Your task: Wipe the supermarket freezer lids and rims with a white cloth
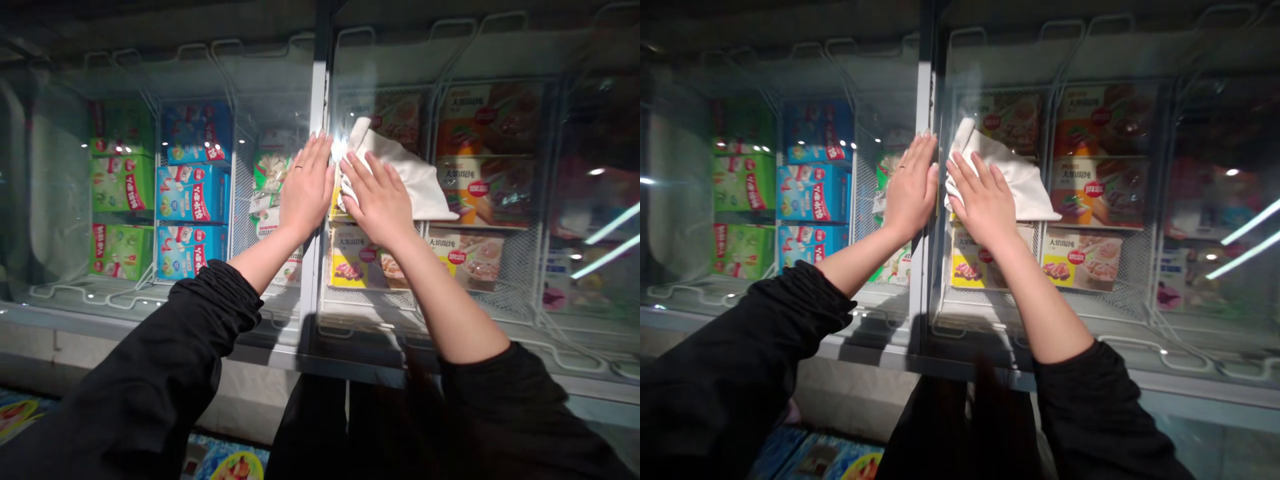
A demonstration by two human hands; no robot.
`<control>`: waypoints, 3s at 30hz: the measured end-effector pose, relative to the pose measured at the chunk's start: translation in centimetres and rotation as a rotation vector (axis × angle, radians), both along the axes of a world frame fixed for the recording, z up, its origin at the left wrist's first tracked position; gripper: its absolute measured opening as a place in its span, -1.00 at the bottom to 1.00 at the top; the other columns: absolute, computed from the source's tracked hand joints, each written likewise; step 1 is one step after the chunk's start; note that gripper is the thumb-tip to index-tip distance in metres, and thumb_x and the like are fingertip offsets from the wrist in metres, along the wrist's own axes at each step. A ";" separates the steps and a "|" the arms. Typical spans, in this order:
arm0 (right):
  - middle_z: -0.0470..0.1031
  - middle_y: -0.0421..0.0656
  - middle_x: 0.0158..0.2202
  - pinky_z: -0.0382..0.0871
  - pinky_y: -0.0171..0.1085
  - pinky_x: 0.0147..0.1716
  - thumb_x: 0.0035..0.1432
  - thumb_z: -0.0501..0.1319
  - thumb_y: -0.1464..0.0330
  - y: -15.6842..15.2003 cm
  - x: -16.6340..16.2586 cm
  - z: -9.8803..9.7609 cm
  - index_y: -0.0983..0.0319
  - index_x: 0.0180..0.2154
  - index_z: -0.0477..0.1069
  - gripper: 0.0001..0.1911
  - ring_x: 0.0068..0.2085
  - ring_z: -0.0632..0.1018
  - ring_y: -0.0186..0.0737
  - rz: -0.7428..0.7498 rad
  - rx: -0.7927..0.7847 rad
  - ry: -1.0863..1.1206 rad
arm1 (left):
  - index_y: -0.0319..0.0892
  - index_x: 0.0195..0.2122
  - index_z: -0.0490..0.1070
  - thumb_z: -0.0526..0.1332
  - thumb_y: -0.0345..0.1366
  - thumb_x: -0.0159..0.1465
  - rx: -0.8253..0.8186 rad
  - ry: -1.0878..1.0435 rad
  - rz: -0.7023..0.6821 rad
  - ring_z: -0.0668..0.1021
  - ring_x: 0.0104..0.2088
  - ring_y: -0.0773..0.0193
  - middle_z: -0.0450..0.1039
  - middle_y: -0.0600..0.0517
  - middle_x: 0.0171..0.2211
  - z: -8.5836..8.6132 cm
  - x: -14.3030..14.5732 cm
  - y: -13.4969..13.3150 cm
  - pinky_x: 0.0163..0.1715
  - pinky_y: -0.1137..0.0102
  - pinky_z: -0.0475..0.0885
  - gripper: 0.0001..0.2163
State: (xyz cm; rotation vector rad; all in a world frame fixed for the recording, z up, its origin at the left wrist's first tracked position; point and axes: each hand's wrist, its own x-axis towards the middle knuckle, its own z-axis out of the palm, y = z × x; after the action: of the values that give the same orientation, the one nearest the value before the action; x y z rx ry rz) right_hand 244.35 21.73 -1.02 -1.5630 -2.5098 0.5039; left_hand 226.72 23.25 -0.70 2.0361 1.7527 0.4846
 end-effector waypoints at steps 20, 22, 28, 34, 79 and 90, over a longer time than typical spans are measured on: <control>0.00 -0.17 0.58 -0.01 0.22 0.48 0.34 -0.13 -0.07 -11.4 29.1 -2.2 0.01 0.55 -0.04 -0.16 0.55 0.05 0.17 -0.634 0.035 -0.122 | 0.00 0.41 0.11 -0.26 0.17 0.52 0.048 0.045 0.105 -0.04 0.53 0.41 0.17 0.56 0.45 -5.6 -2.4 2.8 0.59 0.31 -0.36 -0.40; 0.02 -0.23 0.57 0.02 0.20 0.47 0.36 -0.12 -0.05 -14.7 29.0 -2.7 -0.10 0.55 -0.07 -0.21 0.55 0.07 0.14 -0.629 0.066 -0.108 | 0.03 0.42 0.04 -0.29 0.14 0.55 0.028 0.113 0.114 -0.08 0.52 0.46 0.11 0.64 0.46 -6.2 -2.7 3.2 0.57 0.38 -0.47 -0.45; 0.08 -0.02 0.56 0.05 0.41 0.42 0.46 -0.06 0.14 -22.5 23.3 -2.0 0.15 0.56 -0.10 -0.26 0.54 0.10 0.24 -0.358 -0.003 -0.133 | -0.12 0.45 0.04 -0.21 0.00 0.61 0.087 0.164 0.195 0.10 0.51 0.41 0.08 0.36 0.52 -4.5 -0.7 -3.3 0.59 0.34 -0.15 -0.49; 0.06 -0.15 0.57 0.02 0.22 0.48 0.48 0.01 0.26 -22.9 15.0 -1.4 0.10 0.57 -0.19 -0.25 0.56 0.06 0.06 -0.019 0.010 -0.061 | -0.22 0.46 0.18 -0.03 -0.29 0.53 0.164 0.150 -0.015 0.24 0.50 0.18 0.23 -0.08 0.48 -2.6 4.8 -16.0 0.52 0.11 0.13 -0.51; -0.04 0.08 0.58 -0.04 0.32 0.46 0.48 -0.07 0.08 -20.6 24.9 -1.2 0.23 0.55 -0.10 -0.24 0.57 -0.03 0.19 -0.577 -0.101 -0.187 | -0.02 0.56 0.01 0.04 -0.63 0.36 0.170 0.027 -0.068 0.20 0.51 0.07 0.14 -0.05 0.51 -3.2 5.6 -20.6 0.53 0.02 0.13 -0.24; 0.01 -0.22 0.57 -0.09 0.12 0.52 0.42 0.17 0.15 -23.5 16.0 -2.1 0.08 0.55 -0.07 -0.19 0.57 0.03 0.07 0.091 -0.126 0.011 | -0.02 0.48 0.23 0.06 -0.57 0.33 0.128 0.076 0.020 0.22 0.51 0.09 0.22 0.02 0.48 -2.7 6.3 -20.4 0.54 0.04 0.16 -0.32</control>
State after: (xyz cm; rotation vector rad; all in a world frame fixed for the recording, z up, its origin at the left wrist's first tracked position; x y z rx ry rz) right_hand 260.38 -1.81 -3.10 -1.4873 -2.5956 0.6941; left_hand 233.00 2.81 -3.42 2.1522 1.8302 0.5449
